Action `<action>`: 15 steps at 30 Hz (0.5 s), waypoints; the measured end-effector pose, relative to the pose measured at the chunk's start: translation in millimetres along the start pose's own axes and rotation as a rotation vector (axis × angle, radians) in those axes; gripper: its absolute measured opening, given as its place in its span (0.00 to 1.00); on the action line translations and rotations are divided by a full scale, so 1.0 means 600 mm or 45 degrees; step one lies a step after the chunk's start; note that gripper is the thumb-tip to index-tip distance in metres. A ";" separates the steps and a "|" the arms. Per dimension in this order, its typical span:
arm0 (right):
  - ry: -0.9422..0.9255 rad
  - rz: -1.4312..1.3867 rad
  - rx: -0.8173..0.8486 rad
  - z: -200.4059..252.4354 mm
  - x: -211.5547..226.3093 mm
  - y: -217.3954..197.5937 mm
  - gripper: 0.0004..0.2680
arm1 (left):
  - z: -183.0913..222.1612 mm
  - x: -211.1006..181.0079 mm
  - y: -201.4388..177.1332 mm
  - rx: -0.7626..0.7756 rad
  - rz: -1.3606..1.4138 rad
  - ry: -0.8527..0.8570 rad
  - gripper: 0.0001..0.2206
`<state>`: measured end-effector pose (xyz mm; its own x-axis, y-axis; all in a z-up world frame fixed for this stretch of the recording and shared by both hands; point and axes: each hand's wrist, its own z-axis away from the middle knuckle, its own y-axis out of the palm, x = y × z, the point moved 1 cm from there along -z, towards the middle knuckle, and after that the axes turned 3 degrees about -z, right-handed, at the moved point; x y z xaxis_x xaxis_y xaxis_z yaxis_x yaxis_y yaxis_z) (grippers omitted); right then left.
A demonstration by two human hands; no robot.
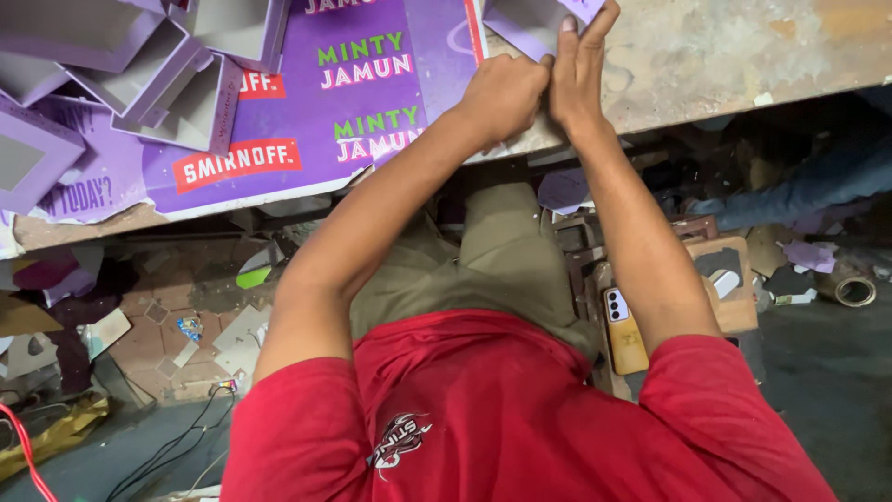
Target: The person assembles small purple cardboard boxes by folding flaps and securing them with a small tool. They handle multiple boxes one at a time, placing finished units aside on the table.
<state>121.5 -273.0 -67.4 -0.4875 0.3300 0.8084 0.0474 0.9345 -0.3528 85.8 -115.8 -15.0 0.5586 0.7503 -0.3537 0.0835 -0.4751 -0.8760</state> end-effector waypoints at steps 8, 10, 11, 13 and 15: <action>-0.061 0.141 0.072 -0.001 0.021 0.010 0.16 | 0.019 0.074 -0.010 -0.102 -0.334 -0.152 0.20; -0.096 0.221 0.052 0.000 0.020 0.015 0.17 | 0.020 0.102 -0.031 -0.075 -0.467 -0.229 0.18; -0.076 0.235 0.053 -0.001 0.018 0.017 0.18 | 0.017 0.111 -0.040 -0.063 -0.507 -0.224 0.17; -0.029 0.257 0.066 0.001 0.013 0.022 0.20 | 0.022 0.112 -0.050 -0.057 -0.578 -0.188 0.17; 0.014 0.141 -0.031 -0.006 0.007 0.015 0.22 | 0.027 0.100 -0.056 -0.087 -0.644 -0.124 0.18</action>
